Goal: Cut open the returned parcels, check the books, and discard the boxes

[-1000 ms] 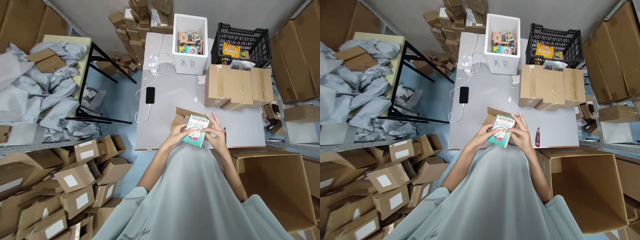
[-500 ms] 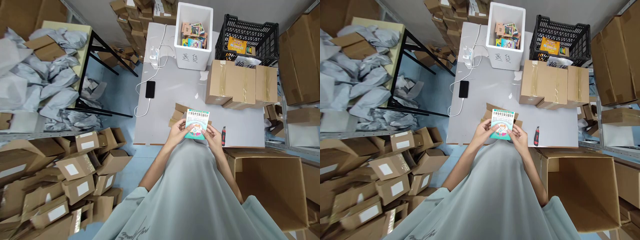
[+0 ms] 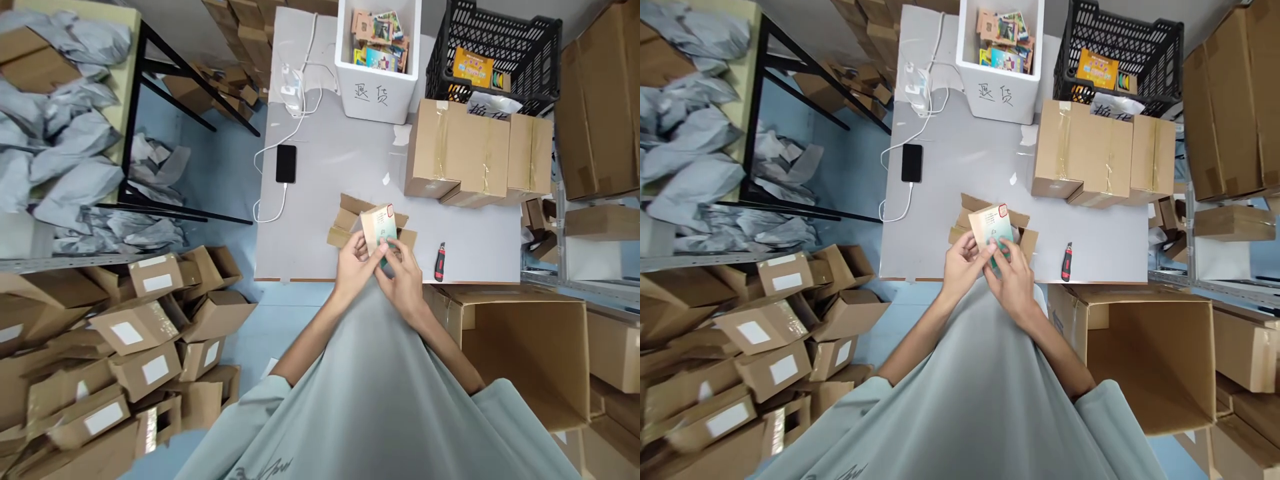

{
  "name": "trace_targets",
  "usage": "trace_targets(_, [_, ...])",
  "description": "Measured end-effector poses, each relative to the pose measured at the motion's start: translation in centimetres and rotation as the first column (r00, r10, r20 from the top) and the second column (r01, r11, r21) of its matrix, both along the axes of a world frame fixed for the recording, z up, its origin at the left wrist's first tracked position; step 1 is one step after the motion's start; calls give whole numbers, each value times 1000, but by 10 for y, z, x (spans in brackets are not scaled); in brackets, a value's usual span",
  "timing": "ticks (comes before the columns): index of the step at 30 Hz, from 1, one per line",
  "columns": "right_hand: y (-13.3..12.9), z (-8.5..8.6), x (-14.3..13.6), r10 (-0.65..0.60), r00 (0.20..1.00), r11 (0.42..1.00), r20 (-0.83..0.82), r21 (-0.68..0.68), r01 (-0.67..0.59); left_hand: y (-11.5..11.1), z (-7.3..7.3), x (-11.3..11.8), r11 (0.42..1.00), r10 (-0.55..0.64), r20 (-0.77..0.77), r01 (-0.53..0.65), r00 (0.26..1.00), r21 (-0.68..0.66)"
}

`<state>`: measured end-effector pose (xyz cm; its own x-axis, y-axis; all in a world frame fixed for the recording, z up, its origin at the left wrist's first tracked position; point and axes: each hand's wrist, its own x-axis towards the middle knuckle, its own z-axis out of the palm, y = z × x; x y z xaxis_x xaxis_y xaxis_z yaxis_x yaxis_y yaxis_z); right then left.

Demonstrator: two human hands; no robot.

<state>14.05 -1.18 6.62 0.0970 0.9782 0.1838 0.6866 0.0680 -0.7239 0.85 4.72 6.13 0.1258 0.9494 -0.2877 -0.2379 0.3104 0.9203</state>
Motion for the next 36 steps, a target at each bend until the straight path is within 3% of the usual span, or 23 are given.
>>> trace_targets(3, [3,2,5,39,997,999,-71,38,-36,4,-6,-8,997,25,57,-21,998,-75])
trace_targets(6, [10,3,22,-118,963,993,-242,-57,107,4,-6,-18,987,30,129,-9,991,-158])
trace_targets(8, [13,1,34,-215,877,967,-430,-221,128,2,-4,-23,979,-2,177,38,984,-200])
trace_targets(10, [15,-2,40,-255,754,932,-605,-362,26,1,-2,-26,972,-46,210,92,977,-216])
trace_targets(13, [14,-6,40,-280,661,909,-697,-413,-51,1,-4,-30,965,-91,228,142,969,-220])
trace_targets(22, [13,-14,34,-305,654,904,-692,-427,-31,0,-5,-33,968,-125,219,167,968,-187])
trace_targets(25, [13,-10,32,-285,731,917,-621,-400,18,2,-5,-32,979,-106,172,133,979,-152])
trace_targets(29, [9,7,21,-220,820,953,-528,-296,66,2,-4,-28,995,-59,66,64,996,-76])
trace_targets(32, [8,17,8,-194,805,945,-561,-326,0,-3,1,-24,996,-71,33,73,997,-59])
trace_targets(36, [14,7,6,-298,730,923,-615,-380,57,-7,5,-22,991,-134,31,135,990,-25])
